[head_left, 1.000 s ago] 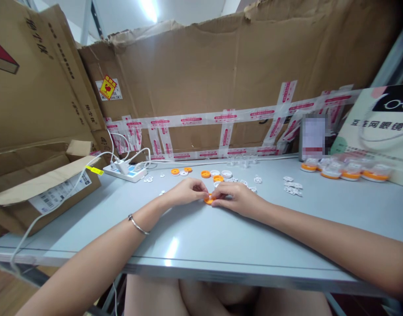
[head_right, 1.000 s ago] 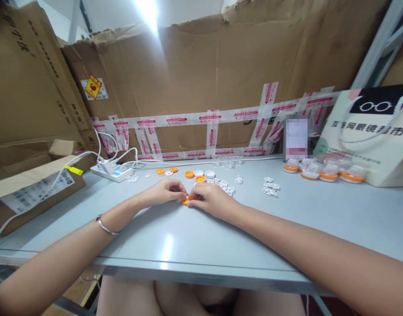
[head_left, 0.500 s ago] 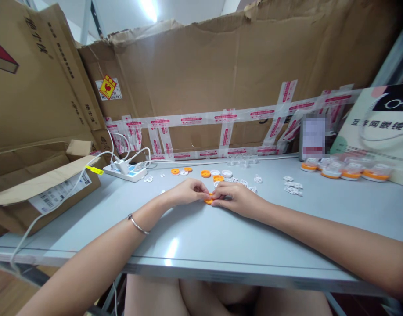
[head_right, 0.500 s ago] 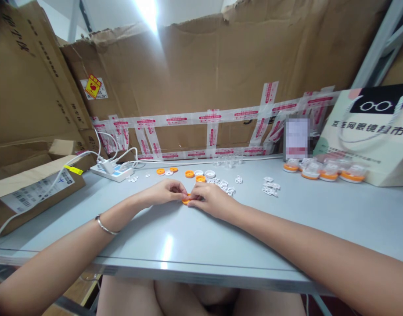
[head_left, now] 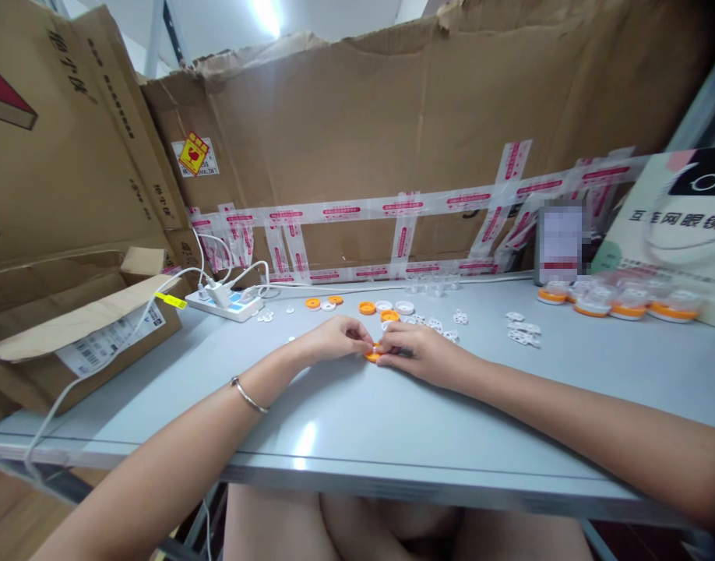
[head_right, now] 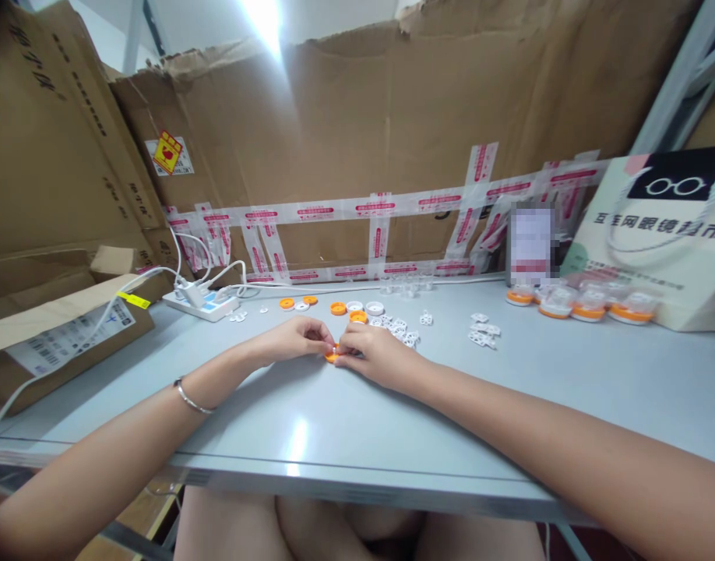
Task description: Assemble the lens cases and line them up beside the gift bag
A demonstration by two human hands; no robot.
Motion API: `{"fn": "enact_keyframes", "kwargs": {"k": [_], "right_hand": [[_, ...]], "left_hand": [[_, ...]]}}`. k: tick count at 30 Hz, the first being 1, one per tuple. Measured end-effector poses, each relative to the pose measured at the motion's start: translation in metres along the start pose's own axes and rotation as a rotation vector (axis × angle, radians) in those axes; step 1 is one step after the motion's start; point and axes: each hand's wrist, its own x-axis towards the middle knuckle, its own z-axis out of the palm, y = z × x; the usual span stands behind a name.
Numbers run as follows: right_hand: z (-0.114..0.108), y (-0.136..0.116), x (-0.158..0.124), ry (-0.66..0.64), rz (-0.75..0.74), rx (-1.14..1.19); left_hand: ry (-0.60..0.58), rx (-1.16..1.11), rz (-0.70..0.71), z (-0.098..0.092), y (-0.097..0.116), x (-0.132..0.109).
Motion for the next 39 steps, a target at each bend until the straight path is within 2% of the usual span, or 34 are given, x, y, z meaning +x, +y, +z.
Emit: {"fn": "enact_keyframes", "kwargs": {"k": [9, 14, 17, 20, 23, 25, 31, 39], "right_hand": [[-0.003, -0.006, 0.001, -0.071, -0.094, -0.103], [-0.005, -0.006, 0.002, -0.079, -0.037, -0.039], [-0.005, -0.004, 0.002, -0.06, 0.005, 0.004], [-0.006, -0.002, 0.001, -0.053, 0.032, 0.054], [-0.008, -0.002, 0.001, -0.05, 0.07, 0.092], [-0.008, -0.003, 0.001, -0.05, 0.101, 0.116], [-0.004, -0.003, 0.001, -0.027, 0.187, 0.211], [-0.006, -0.007, 0.001, -0.036, 0.195, 0.179]], "left_hand": [[-0.004, 0.046, -0.023, 0.002, 0.002, 0.003], [-0.012, 0.072, 0.002, 0.0, 0.004, 0.001], [0.05, 0.183, 0.062, -0.016, 0.007, -0.008], [0.168, 0.339, 0.086, -0.046, 0.008, -0.021], [0.106, 0.548, 0.005, -0.073, 0.005, -0.032], [0.075, 0.632, -0.065, -0.081, 0.0, -0.034], [0.027, 0.628, -0.131, -0.072, -0.015, -0.021], [0.029, 0.735, -0.059, -0.067, -0.013, -0.02]]}}
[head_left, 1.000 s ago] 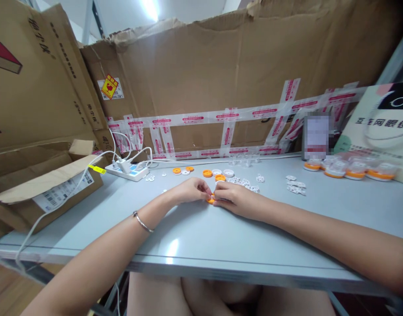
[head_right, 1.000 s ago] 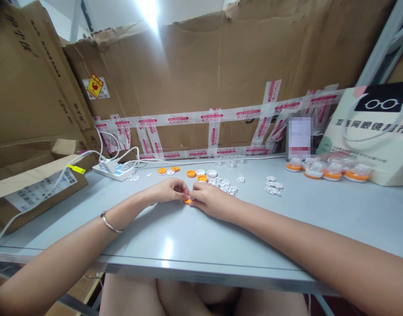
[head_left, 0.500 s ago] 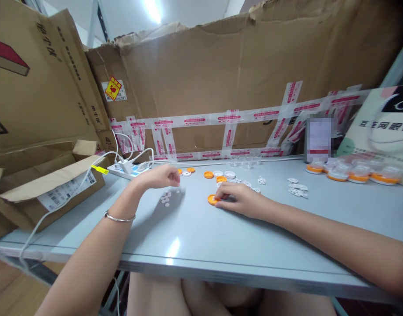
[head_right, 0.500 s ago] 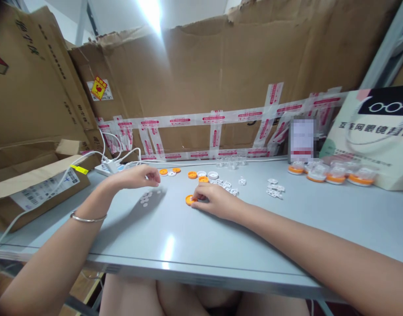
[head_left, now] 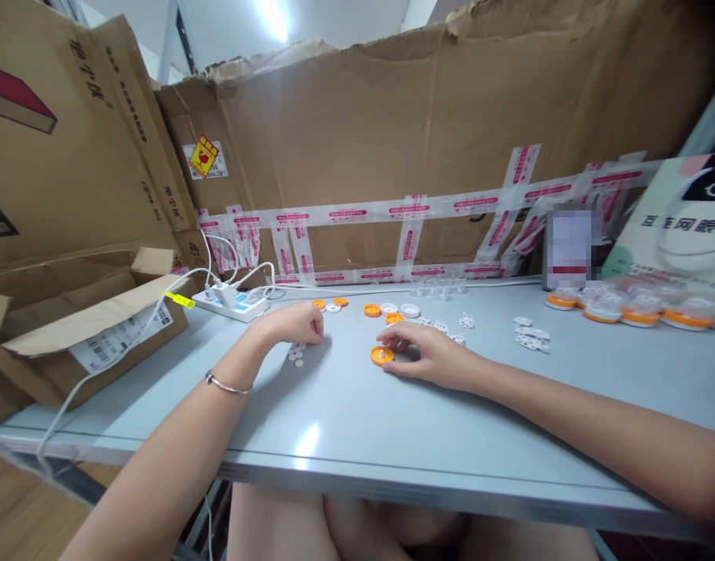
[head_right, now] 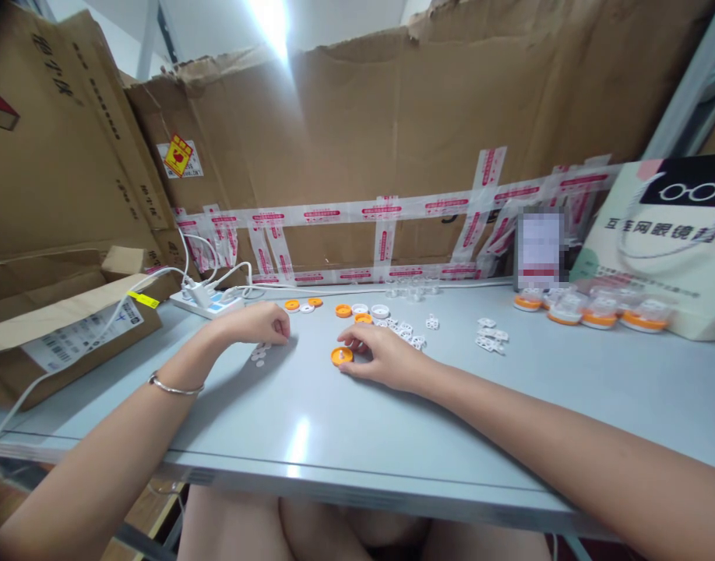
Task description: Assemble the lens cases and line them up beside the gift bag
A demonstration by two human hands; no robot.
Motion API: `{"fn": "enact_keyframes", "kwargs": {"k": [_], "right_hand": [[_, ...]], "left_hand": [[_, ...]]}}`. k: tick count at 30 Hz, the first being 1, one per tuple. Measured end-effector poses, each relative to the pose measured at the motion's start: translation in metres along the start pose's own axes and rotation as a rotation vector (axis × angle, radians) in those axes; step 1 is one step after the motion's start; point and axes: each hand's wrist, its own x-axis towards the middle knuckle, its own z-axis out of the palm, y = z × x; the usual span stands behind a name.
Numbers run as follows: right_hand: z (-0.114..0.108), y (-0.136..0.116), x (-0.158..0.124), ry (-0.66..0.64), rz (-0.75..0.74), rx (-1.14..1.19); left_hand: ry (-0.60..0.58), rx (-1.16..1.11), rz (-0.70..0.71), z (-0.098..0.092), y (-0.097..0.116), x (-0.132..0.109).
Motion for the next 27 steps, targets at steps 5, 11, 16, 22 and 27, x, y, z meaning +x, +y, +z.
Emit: {"fn": "enact_keyframes", "kwargs": {"k": [5, 11, 16, 22, 27], "right_hand": [[0.001, -0.002, 0.0, -0.004, 0.009, 0.04], [0.002, 0.003, 0.001, -0.013, -0.018, 0.041], [0.001, 0.002, 0.002, -0.022, -0.058, 0.034], [0.001, 0.0, 0.003, -0.027, -0.057, 0.041], [0.002, 0.001, 0.002, -0.026, -0.047, 0.048]], "left_hand": [[0.128, 0.195, 0.017, 0.009, 0.016, 0.001], [0.196, 0.121, 0.218, 0.019, 0.058, -0.003], [0.226, 0.033, 0.447, 0.028, 0.07, -0.004], [0.22, 0.061, 0.483, 0.033, 0.064, 0.0], [0.113, -0.021, 0.507, 0.026, 0.059, -0.006]]}}
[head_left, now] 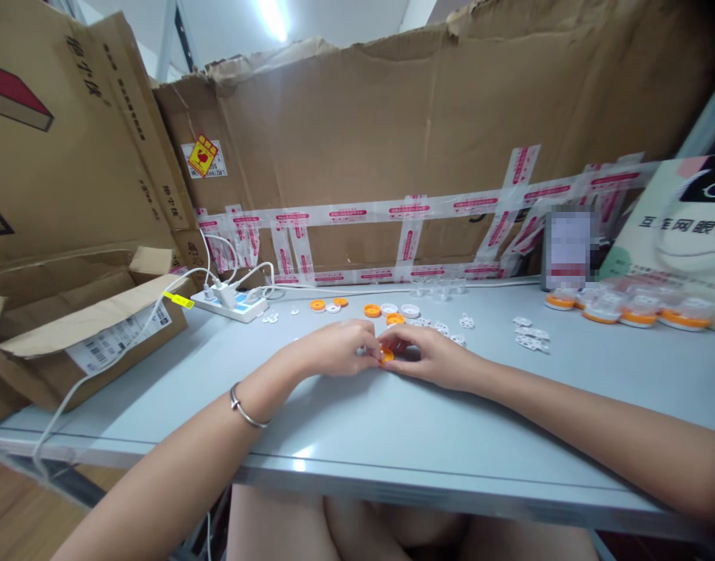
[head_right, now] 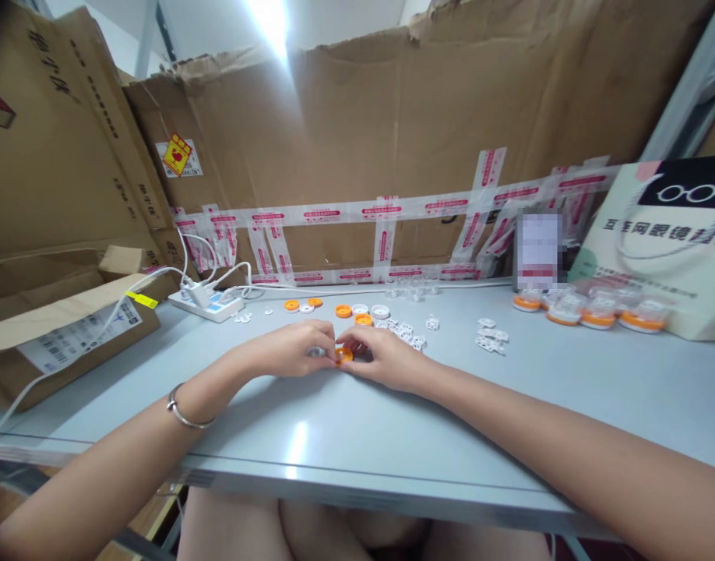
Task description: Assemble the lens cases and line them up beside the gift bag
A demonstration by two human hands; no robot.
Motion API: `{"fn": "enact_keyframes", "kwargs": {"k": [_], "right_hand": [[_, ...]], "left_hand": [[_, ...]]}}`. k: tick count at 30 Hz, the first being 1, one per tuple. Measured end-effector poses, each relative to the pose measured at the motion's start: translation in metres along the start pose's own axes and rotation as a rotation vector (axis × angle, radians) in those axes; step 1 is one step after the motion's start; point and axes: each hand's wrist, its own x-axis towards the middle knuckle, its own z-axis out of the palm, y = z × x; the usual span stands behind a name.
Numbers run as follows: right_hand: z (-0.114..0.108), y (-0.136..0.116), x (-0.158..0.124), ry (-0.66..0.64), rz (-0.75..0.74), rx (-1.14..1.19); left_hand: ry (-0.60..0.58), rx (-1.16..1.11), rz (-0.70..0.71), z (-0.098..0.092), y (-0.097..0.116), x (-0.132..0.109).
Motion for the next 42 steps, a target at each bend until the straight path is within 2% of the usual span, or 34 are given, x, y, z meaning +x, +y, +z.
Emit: {"fn": "enact_keyframes", "kwargs": {"k": [4, 7, 9, 13, 15, 25, 28, 31, 33, 35, 38, 42], "right_hand": [[0.0, 0.002, -0.001, 0.012, 0.014, 0.007], [0.0, 0.001, -0.001, 0.013, 0.024, 0.008], [0.0, 0.0, -0.002, 0.017, 0.037, 0.003], [0.0, -0.001, -0.002, 0.014, 0.041, -0.01], [0.0, -0.001, -0.001, 0.012, 0.034, -0.011], [0.001, -0.002, -0.002, 0.019, 0.026, -0.008], [0.0, -0.003, -0.002, 0.035, 0.027, -0.01], [-0.004, -0.005, -0.003, 0.132, 0.013, -0.019], [-0.007, -0.008, -0.003, 0.25, -0.027, -0.035], [-0.01, -0.012, -0.004, 0.338, -0.117, -0.066], [-0.011, -0.014, -0.006, 0.318, -0.294, -0.132], [-0.009, -0.011, -0.007, 0.308, -0.411, -0.225]], "left_hand": [[-0.069, -0.083, -0.004, -0.01, -0.005, -0.004], [0.009, -0.107, -0.053, -0.023, -0.013, -0.009], [0.025, -0.061, -0.173, -0.034, -0.02, -0.015], [-0.199, 0.156, -0.567, -0.05, -0.035, -0.029], [-0.252, 0.188, -0.664, -0.053, -0.04, -0.033], [-0.366, 0.067, -0.651, -0.045, -0.05, -0.03], [-0.319, 0.09, -0.652, -0.046, -0.047, -0.03], [-0.119, 0.042, -0.555, -0.044, -0.035, -0.027], [0.061, -0.177, -0.445, -0.038, -0.024, -0.02], [0.173, -0.516, -0.379, -0.03, -0.012, -0.012], [0.217, -0.867, -0.333, -0.015, 0.003, -0.001], [0.214, -1.021, -0.341, -0.006, 0.009, 0.003]]}}
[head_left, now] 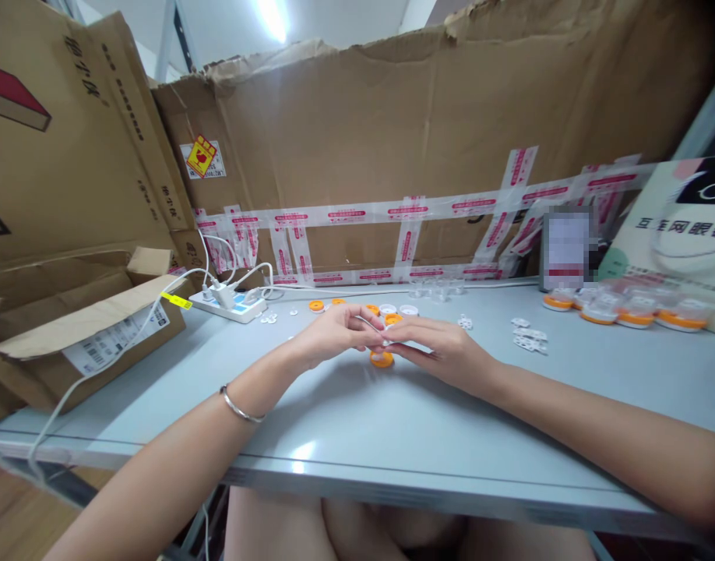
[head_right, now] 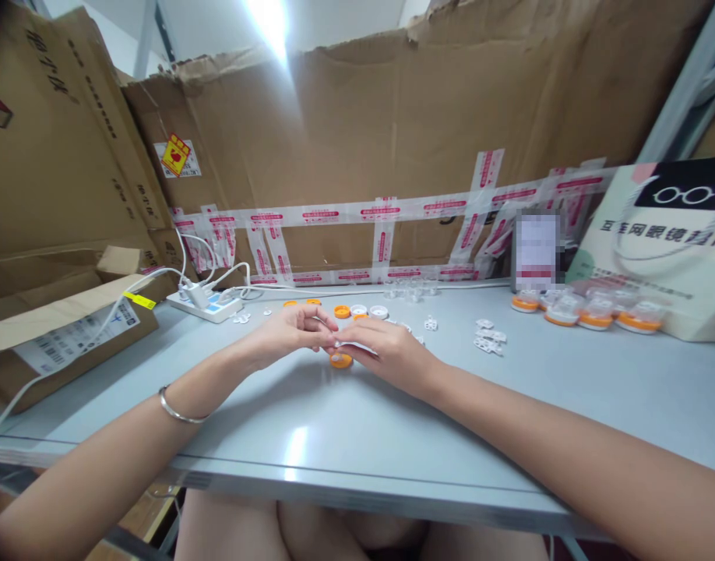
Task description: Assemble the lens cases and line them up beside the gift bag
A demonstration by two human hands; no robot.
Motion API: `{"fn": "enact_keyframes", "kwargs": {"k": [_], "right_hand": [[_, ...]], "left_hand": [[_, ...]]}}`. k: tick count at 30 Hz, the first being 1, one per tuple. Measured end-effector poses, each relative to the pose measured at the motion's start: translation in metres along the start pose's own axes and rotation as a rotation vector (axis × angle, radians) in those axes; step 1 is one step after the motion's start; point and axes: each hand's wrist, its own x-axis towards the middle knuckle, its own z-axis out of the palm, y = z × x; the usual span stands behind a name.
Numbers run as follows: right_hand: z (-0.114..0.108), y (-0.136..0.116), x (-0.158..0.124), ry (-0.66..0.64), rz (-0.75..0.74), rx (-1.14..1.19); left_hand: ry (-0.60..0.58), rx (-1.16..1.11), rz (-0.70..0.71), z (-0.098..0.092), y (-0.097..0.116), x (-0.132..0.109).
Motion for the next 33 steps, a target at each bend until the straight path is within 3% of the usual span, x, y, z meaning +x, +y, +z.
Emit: {"fn": "enact_keyframes", "kwargs": {"k": [3, 7, 12, 17, 33], "right_hand": [[0.0, 0.005, -0.001, -0.035, -0.045, -0.07], [0.0, 0.013, -0.002, -0.189, -0.008, -0.136], [0.0, 0.021, -0.004, -0.302, 0.026, -0.16], [0.002, 0.02, -0.002, -0.302, -0.047, -0.196], [0.002, 0.015, -0.001, -0.405, -0.093, -0.29]], "left_hand": [[0.017, 0.065, 0.001, -0.001, -0.002, 0.0], [0.049, 0.419, 0.077, -0.005, -0.004, 0.001], [-0.035, 0.726, 0.096, -0.006, -0.011, 0.003], [-0.112, 0.783, 0.15, -0.005, -0.015, 0.005], [-0.123, 0.792, 0.162, -0.005, -0.013, 0.006]]}}
